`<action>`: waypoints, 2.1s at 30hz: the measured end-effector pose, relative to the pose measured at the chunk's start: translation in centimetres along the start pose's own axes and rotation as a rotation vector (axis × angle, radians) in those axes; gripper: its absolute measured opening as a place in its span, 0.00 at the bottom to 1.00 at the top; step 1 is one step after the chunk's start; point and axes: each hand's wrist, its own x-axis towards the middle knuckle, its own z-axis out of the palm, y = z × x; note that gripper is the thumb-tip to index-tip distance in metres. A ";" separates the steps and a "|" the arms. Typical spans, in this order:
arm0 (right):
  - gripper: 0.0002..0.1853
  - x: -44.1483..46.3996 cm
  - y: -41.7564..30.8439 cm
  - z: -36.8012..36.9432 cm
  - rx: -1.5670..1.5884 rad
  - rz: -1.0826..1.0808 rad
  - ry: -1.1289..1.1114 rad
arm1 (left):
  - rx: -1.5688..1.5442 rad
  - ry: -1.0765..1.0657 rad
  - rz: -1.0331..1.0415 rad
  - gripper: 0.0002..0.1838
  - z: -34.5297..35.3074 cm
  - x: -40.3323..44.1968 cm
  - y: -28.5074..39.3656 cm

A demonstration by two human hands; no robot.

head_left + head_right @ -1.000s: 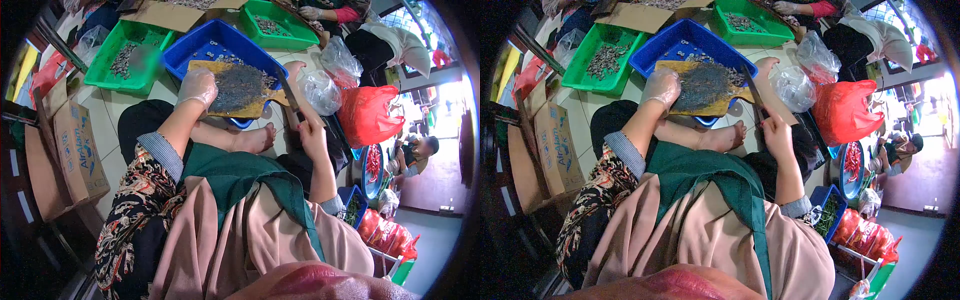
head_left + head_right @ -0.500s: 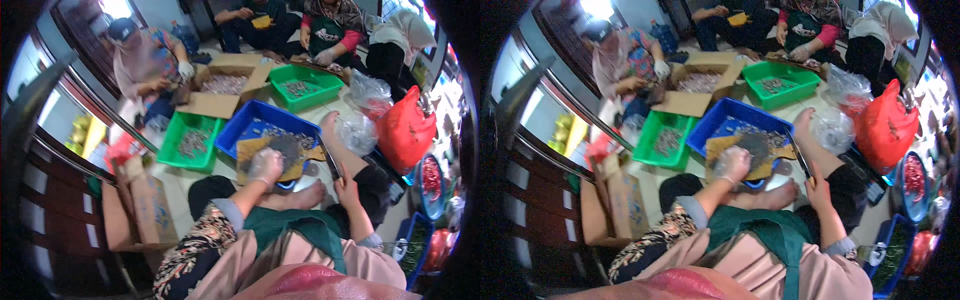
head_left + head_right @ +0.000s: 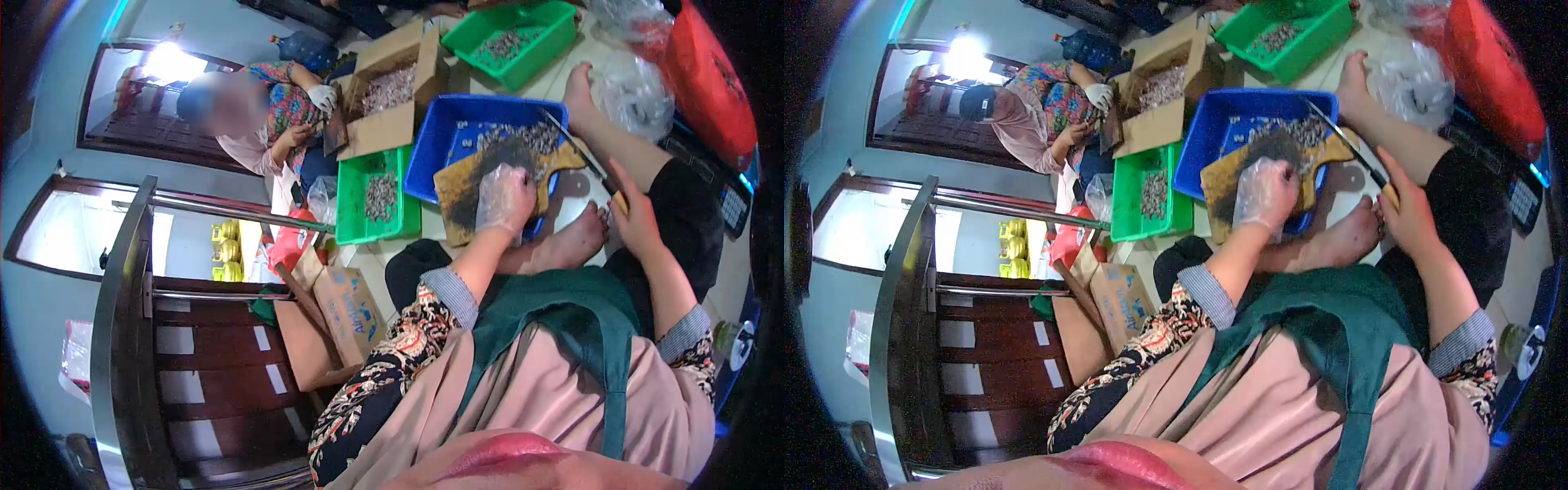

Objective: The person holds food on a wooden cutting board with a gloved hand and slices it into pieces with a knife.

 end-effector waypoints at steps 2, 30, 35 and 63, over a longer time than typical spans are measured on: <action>0.40 0.2 0.3 0.6 -0.035 -0.113 0.065 | 0.035 -0.071 -0.004 0.11 -0.5 0.0 0.1; 0.37 0.2 0.0 -0.8 0.042 0.132 -0.121 | 0.114 -0.343 0.050 0.47 -2.2 -6.2 1.2; 0.37 0.4 1.4 -0.5 -0.014 0.049 -0.091 | 0.234 -0.305 0.141 0.41 -2.6 -6.5 1.2; 0.26 3.0 0.7 -2.9 -0.067 0.336 -0.070 | -0.475 -0.055 -0.369 0.18 -6.8 8.7 -16.8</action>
